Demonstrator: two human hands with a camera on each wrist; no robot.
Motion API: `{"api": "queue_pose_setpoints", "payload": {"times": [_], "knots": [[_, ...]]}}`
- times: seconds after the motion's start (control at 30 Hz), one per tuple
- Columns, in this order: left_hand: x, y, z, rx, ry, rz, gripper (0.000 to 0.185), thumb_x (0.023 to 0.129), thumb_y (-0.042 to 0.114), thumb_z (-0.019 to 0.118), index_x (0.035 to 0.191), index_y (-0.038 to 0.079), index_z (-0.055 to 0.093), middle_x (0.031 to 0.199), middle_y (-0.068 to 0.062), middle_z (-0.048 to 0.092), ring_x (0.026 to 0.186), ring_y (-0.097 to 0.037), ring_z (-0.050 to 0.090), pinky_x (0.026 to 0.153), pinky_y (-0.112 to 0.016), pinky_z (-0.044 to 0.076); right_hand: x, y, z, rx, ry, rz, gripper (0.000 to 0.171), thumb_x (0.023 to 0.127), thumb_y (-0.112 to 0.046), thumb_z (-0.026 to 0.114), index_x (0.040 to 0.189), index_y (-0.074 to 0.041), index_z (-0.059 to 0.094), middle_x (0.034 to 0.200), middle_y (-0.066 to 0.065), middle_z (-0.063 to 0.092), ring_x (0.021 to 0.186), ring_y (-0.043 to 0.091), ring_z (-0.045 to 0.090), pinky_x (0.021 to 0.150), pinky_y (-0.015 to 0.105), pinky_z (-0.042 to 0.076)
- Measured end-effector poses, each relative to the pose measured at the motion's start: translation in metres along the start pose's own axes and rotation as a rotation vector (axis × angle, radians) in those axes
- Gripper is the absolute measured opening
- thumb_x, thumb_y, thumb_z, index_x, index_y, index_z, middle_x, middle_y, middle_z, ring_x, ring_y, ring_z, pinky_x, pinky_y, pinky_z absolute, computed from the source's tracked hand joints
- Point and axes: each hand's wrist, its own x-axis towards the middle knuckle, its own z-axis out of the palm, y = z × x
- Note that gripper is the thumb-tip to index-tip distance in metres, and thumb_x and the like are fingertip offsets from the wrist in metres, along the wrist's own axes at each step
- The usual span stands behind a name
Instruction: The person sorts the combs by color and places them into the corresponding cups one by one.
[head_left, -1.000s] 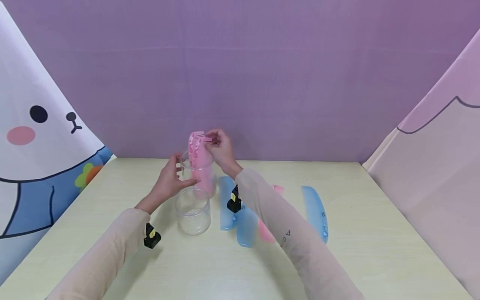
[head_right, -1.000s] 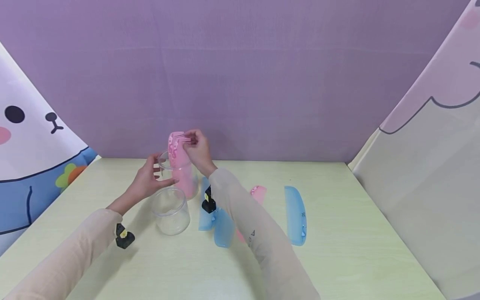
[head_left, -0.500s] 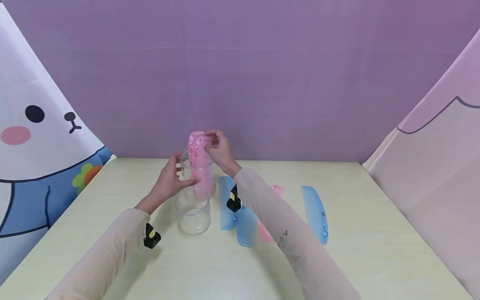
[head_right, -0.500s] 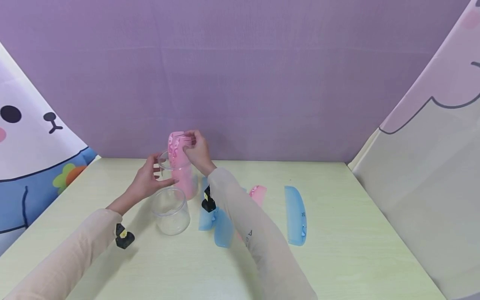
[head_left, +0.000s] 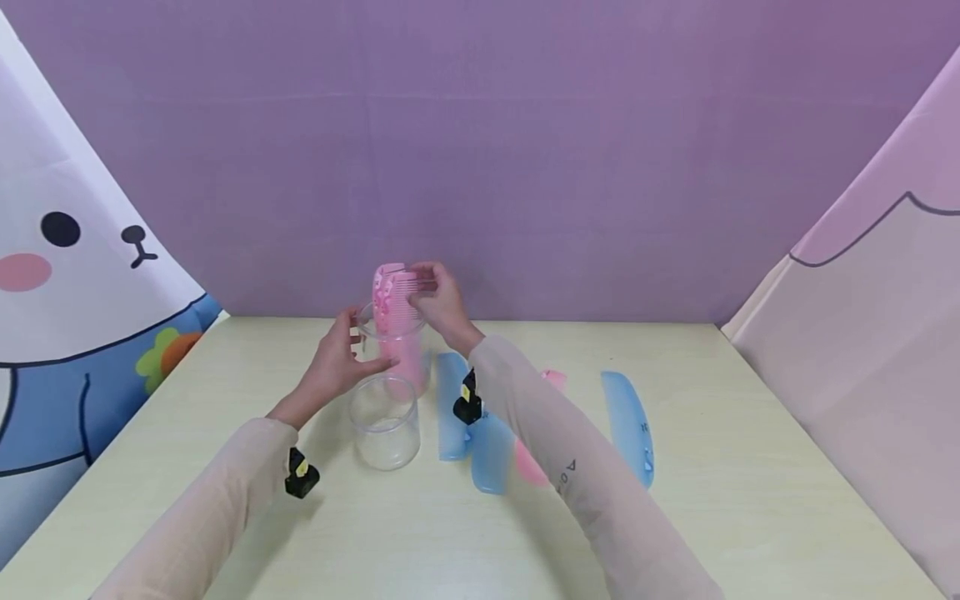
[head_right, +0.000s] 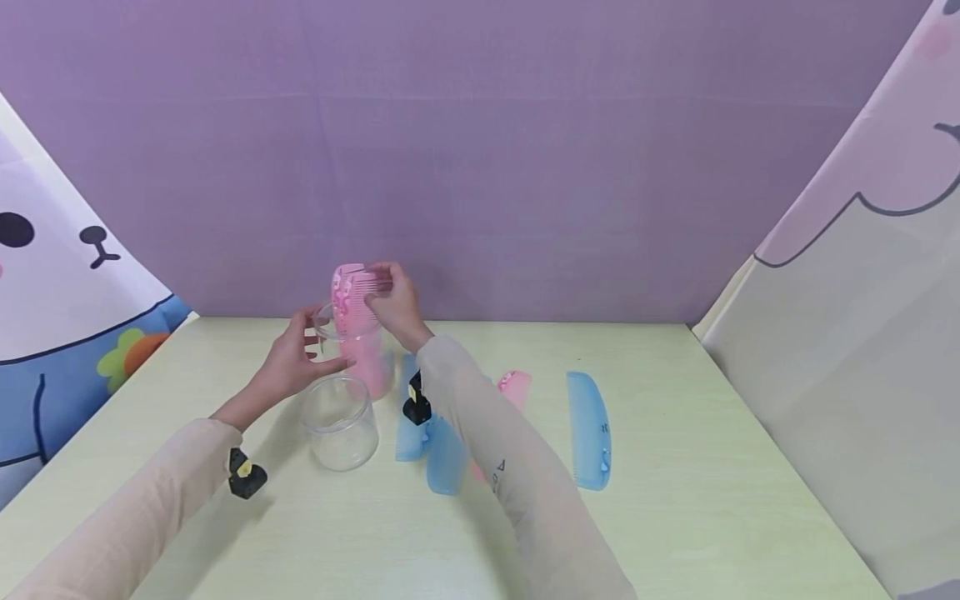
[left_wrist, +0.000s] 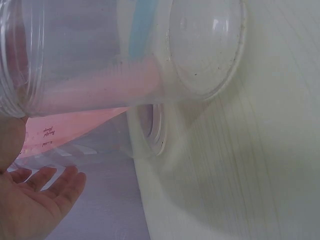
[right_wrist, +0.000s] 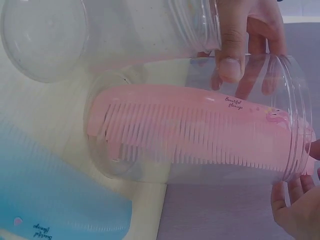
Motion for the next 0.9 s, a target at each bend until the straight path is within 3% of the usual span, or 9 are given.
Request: {"api": "queue_pose_setpoints", "payload": {"times": [0.27,0.63,0.9], "knots": [[0.001,0.001,0.0,0.007,-0.008,-0.011,0.094,0.072,0.022,0.078,0.141,0.003,0.016,0.134,-0.023,0.037,0.112,-0.04,0.047,0.087,-0.05,0.049,-0.003,-0.003,-0.008,-0.013,-0.044,0.046,0.046,0.081,0.007,0.059,0.123,-0.006,0.047,0.124,0.011,0.053,0.115,0.026,0.051,0.095,0.03,0.047],[0.004,0.0,0.001,-0.003,-0.003,0.006,0.094,0.071,0.02,0.078,0.141,0.002,0.017,0.133,-0.025,0.037,0.112,-0.041,0.047,0.088,-0.051,0.048,-0.008,0.003,-0.03,-0.008,-0.059,0.019,0.046,0.081,0.008,0.059,0.124,-0.002,0.046,0.126,0.014,0.052,0.115,0.026,0.05,0.095,0.032,0.047],[0.005,0.001,0.001,0.0,-0.023,-0.011,0.094,0.072,0.021,0.077,0.141,0.003,0.016,0.137,-0.023,0.035,0.114,-0.04,0.046,0.09,-0.05,0.047,-0.023,0.013,-0.051,-0.048,-0.119,0.016,0.044,0.084,0.004,0.058,0.125,-0.001,0.044,0.128,0.019,0.049,0.116,0.03,0.049,0.095,0.036,0.046]]}}
